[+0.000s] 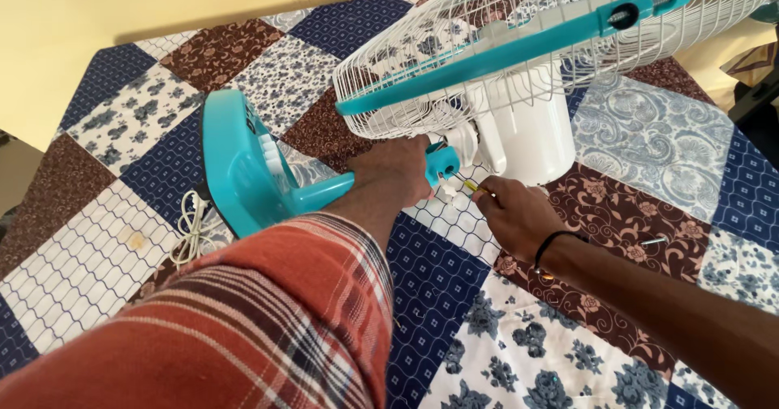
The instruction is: The person assembles a table fan by attaching the fan head to the base and securing it with screws. They use a screwdriver to tighten the screws and ensure the fan is stable.
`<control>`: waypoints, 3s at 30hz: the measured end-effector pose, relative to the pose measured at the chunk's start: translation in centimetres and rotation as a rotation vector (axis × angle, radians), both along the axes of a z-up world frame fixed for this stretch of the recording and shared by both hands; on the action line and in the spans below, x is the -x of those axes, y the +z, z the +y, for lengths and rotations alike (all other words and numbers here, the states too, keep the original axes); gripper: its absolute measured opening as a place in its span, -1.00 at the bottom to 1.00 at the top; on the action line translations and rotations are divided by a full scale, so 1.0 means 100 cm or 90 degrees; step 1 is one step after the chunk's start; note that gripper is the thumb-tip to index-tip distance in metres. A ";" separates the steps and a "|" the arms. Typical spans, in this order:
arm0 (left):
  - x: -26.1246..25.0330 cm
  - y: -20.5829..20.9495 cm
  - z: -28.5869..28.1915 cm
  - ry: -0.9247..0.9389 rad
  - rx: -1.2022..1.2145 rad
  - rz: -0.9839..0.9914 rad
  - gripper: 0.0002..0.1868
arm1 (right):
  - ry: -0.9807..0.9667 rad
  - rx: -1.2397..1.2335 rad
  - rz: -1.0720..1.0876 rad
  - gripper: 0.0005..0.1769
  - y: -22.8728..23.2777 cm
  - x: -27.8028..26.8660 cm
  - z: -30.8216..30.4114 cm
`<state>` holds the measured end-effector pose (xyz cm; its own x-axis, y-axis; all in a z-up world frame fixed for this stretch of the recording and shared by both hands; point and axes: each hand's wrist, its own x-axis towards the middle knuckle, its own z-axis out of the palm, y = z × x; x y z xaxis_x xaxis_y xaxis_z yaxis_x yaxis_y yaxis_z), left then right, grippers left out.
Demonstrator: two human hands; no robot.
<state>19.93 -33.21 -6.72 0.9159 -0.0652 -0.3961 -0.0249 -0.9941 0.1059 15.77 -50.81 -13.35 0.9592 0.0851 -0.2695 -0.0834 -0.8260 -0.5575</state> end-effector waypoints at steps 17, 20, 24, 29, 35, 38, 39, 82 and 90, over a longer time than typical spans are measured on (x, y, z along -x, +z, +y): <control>0.007 -0.017 0.007 -0.019 0.047 -0.161 -0.39 | 0.002 0.077 -0.027 -0.53 0.012 0.006 0.016; 0.006 -0.017 0.008 -0.004 0.049 -0.148 -0.42 | 0.017 0.060 -0.057 -0.51 0.007 0.001 0.017; 0.005 -0.016 0.010 -0.003 0.060 -0.148 -0.46 | -0.119 -0.125 0.113 -0.43 0.007 -0.003 0.024; 0.004 -0.018 0.012 -0.013 0.068 -0.155 -0.48 | -0.335 -0.527 0.415 -0.59 0.012 -0.011 0.021; 0.002 -0.022 0.012 -0.022 0.079 -0.166 -0.46 | -0.311 -0.840 0.644 -0.57 -0.001 -0.021 -0.005; 0.002 -0.026 0.016 -0.039 0.093 -0.197 -0.46 | -0.291 -0.897 0.696 -0.57 -0.005 -0.021 -0.009; 0.002 -0.028 0.017 -0.038 0.100 -0.197 -0.45 | -0.282 -0.903 0.705 -0.57 -0.005 -0.021 -0.010; -0.003 -0.017 0.021 -0.066 0.051 -0.071 -0.21 | 0.070 0.087 -0.112 -0.63 0.016 -0.004 -0.007; 0.031 -0.028 0.025 -0.101 -0.062 -0.251 -0.16 | 0.032 0.094 -0.031 -0.62 0.022 -0.004 0.003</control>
<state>16.83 -30.74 -9.51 0.9799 -0.1974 -0.0290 -0.1984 -0.9794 -0.0373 16.14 -50.50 -11.15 0.9670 0.0957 -0.2363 -0.0161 -0.9020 -0.4315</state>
